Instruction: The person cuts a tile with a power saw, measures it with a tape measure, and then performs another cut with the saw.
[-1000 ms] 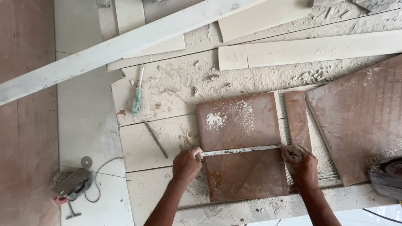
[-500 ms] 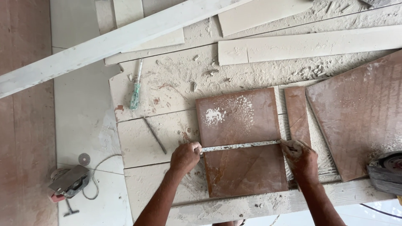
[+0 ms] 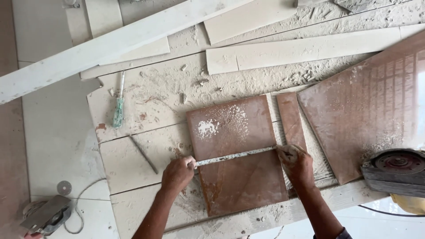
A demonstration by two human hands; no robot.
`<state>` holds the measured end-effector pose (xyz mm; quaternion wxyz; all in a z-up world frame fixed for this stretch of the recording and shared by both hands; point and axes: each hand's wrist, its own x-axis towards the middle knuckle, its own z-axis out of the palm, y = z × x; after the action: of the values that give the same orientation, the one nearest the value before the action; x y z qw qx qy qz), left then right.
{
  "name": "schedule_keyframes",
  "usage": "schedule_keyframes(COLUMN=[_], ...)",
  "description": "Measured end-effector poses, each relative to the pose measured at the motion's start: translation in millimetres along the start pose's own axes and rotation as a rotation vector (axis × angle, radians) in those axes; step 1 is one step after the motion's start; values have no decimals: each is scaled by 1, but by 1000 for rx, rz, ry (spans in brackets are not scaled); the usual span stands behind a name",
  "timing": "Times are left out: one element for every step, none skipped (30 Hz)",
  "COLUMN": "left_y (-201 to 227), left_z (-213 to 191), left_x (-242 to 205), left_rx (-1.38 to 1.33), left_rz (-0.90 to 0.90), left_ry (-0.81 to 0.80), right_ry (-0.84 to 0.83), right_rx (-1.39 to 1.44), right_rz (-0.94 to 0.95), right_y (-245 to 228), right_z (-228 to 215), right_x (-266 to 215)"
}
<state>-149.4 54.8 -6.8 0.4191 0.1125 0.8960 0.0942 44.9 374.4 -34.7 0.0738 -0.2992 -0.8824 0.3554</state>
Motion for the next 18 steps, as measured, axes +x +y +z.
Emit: schedule_keyframes(left_y=[1, 3, 3, 3, 4, 7, 10, 13, 11, 8, 5, 5, 5, 5, 4, 3, 3, 4], left_z=[-4, -7, -12, -16, -21, -20, -20, -24, -20, -18, -16, -21, -25, -26, -26, -28, -32, -31], left_x=[6, 13, 19, 25, 31, 29, 26, 25, 25, 24, 24, 29, 34, 38, 42, 48, 54, 53], left_rx=[7, 11, 11, 15, 18, 18, 14, 11, 11, 19, 28, 30, 35, 40, 40, 40, 39, 39], left_rz=[-35, -71, -70, -70, -71, -69, -78, -86, -82, -67, -51, -52, -27, -3, -4, 3, 9, 12], left_ry=[-39, -80, -80, -65, -49, -55, -66, -69, -68, -50, -32, -27, -14, -6, -7, 8, 22, 20], right_ry=[-27, -56, -55, -53, -52, -53, -53, -48, -44, -40, -36, -33, -79, -129, -129, -56, 17, 18], right_rx=[-36, -74, -74, -65, -56, -60, -34, -6, -7, -23, -40, -36, -79, -124, -124, -50, 25, 22], right_rz=[37, 73, 72, 64, 56, 60, 31, -2, -3, 26, 54, 52, 141, 233, 234, 124, 14, 16], right_y=[2, 5, 1, -2, -6, -6, -6, -8, -9, -11, -12, -10, -7, -4, -13, -24, -35, -34], right_z=[3, 5, 6, 6, 6, 4, 3, 2, 1, 2, 3, 6, 9, 12, 8, 5, 2, 1], right_x=[8, 15, 25, 35, 45, 43, 42, 45, 41, 39, 36, 41, 46, 48, 53, 61, 70, 68])
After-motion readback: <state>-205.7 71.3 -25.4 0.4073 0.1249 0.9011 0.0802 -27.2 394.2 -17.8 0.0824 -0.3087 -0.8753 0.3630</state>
